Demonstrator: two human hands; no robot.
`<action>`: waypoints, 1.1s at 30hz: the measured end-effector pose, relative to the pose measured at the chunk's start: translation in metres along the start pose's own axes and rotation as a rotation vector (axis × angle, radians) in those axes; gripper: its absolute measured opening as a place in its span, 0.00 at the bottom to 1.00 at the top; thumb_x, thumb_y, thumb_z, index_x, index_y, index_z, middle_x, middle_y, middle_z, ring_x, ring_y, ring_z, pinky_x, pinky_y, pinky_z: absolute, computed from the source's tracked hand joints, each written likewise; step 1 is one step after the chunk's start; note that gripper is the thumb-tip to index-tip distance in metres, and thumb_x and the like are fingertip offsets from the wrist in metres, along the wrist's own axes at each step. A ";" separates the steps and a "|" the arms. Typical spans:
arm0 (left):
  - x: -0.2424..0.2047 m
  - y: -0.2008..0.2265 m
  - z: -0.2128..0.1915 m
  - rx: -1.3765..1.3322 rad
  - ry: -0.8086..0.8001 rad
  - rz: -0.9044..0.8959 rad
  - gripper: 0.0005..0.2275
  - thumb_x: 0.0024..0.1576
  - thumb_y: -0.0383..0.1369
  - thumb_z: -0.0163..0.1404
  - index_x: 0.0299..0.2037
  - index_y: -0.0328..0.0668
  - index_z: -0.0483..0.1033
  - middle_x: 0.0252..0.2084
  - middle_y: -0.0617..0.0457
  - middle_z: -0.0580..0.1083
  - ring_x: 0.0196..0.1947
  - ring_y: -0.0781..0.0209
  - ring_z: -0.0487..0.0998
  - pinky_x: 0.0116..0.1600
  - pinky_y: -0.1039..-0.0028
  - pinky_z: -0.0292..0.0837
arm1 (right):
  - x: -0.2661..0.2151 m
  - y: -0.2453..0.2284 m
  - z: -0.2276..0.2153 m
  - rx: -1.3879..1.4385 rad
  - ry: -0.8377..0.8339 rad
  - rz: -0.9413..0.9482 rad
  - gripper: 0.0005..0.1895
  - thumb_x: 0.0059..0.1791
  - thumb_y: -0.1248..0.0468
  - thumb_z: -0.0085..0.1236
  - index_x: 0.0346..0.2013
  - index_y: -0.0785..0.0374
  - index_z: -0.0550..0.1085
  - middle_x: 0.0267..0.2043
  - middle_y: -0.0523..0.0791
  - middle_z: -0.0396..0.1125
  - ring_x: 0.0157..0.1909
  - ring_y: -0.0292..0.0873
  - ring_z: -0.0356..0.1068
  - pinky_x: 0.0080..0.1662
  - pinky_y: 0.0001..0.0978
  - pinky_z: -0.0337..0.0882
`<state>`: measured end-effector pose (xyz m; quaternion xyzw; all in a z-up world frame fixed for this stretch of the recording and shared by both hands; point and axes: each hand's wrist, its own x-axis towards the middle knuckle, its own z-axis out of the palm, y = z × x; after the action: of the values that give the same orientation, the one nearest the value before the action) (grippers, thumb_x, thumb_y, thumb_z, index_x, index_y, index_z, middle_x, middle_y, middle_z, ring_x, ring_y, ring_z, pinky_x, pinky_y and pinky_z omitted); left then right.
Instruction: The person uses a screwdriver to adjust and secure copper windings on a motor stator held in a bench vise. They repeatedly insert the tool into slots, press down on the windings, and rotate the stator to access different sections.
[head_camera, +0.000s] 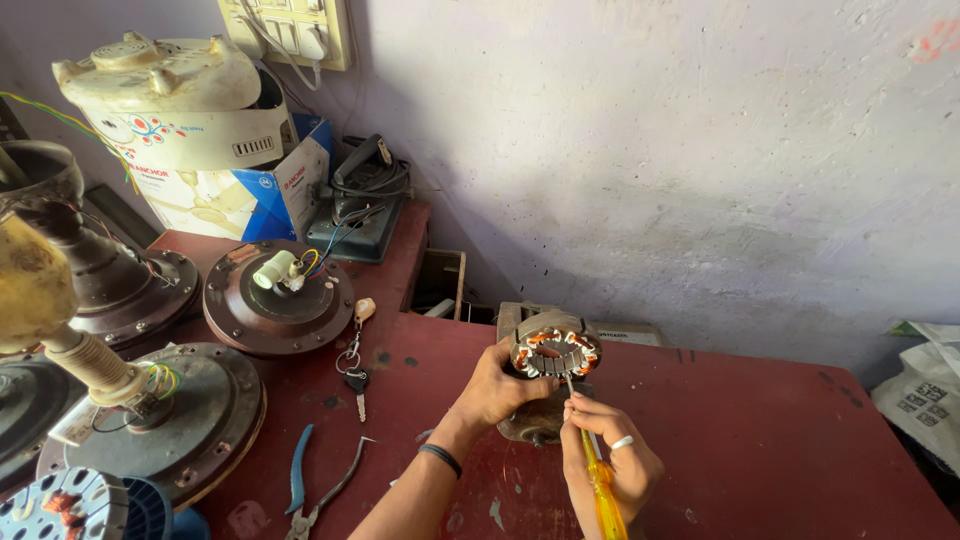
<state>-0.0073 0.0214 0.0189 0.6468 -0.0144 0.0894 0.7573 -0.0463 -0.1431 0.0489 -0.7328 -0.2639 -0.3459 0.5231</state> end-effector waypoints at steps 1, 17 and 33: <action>0.000 0.000 0.000 -0.001 0.001 0.005 0.19 0.46 0.27 0.64 0.48 0.35 0.79 0.44 0.51 0.80 0.45 0.62 0.80 0.54 0.70 0.76 | 0.000 0.001 0.000 0.013 -0.007 -0.014 0.08 0.42 0.78 0.65 0.28 0.67 0.74 0.38 0.49 0.76 0.44 0.41 0.80 0.49 0.30 0.80; 0.000 0.001 0.001 0.043 0.012 0.021 0.20 0.44 0.30 0.67 0.48 0.37 0.80 0.45 0.52 0.81 0.47 0.62 0.80 0.57 0.68 0.75 | 0.004 0.022 0.001 0.002 -0.072 -0.093 0.09 0.39 0.78 0.66 0.25 0.68 0.73 0.33 0.49 0.75 0.41 0.42 0.80 0.43 0.30 0.80; 0.002 0.000 0.001 -0.073 -0.045 0.039 0.22 0.45 0.28 0.65 0.52 0.37 0.77 0.46 0.52 0.81 0.46 0.63 0.81 0.54 0.70 0.79 | 0.016 0.023 0.007 -0.055 -0.126 -0.136 0.08 0.40 0.75 0.65 0.27 0.67 0.72 0.34 0.51 0.75 0.40 0.45 0.80 0.40 0.29 0.79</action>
<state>-0.0047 0.0207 0.0189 0.6200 -0.0472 0.0888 0.7781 -0.0176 -0.1428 0.0462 -0.7476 -0.3359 -0.3409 0.4605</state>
